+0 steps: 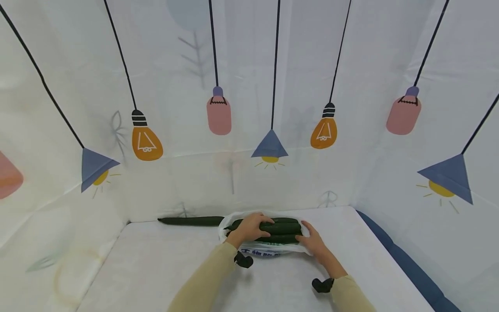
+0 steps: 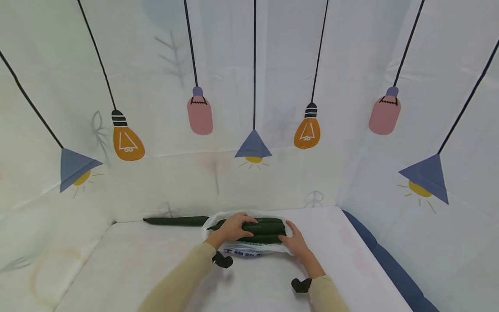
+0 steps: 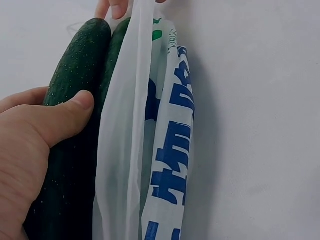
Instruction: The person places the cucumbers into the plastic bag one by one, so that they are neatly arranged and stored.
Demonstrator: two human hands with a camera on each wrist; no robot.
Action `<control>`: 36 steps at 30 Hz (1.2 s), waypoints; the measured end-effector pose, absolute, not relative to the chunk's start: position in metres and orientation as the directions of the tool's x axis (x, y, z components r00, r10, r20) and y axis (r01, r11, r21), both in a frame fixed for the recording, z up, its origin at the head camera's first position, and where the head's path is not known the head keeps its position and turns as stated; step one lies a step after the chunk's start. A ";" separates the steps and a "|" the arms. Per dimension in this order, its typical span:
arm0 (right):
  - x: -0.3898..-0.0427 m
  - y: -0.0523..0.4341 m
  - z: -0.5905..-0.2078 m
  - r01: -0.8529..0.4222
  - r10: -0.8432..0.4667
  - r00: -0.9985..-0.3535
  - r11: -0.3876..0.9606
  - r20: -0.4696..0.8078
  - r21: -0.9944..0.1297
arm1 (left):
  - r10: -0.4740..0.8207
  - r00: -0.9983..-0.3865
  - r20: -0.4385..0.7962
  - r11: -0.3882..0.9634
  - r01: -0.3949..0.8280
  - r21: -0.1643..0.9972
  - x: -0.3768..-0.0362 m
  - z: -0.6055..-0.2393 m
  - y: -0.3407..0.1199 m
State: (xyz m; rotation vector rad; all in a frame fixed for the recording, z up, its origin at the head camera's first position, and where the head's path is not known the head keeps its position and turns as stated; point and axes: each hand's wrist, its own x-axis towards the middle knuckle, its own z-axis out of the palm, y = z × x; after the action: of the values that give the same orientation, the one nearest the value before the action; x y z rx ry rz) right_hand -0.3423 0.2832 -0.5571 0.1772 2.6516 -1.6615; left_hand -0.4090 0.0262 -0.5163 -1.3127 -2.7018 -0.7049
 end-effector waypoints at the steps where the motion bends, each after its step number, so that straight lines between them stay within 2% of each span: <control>1: -0.342 0.284 -0.556 0.096 0.090 -0.994 0.434 -0.063 -0.896 | 0.728 -0.639 0.249 0.538 0.758 0.369 -0.409 -0.517 0.027; 9: -0.341 0.286 -0.557 0.097 0.067 -0.995 0.439 -0.075 -0.893 | 0.700 -0.675 0.235 0.568 0.725 0.390 -0.407 -0.521 0.026; 21: -0.342 0.286 -0.558 0.105 0.089 -0.993 0.440 -0.074 -0.892 | 0.604 -0.737 0.304 0.591 0.670 0.449 -0.403 -0.528 0.015; 36: -0.344 0.288 -0.560 0.117 0.083 -0.992 0.427 -0.090 -0.897 | 0.544 -0.769 0.336 0.552 0.629 0.547 -0.402 -0.531 0.001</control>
State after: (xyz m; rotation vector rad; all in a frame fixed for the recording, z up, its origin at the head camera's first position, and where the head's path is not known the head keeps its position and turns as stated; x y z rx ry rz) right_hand -0.3444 0.2883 -0.5600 0.1840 2.6268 -1.6543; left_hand -0.4020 0.0005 -0.5308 -1.0085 -2.6541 -1.0123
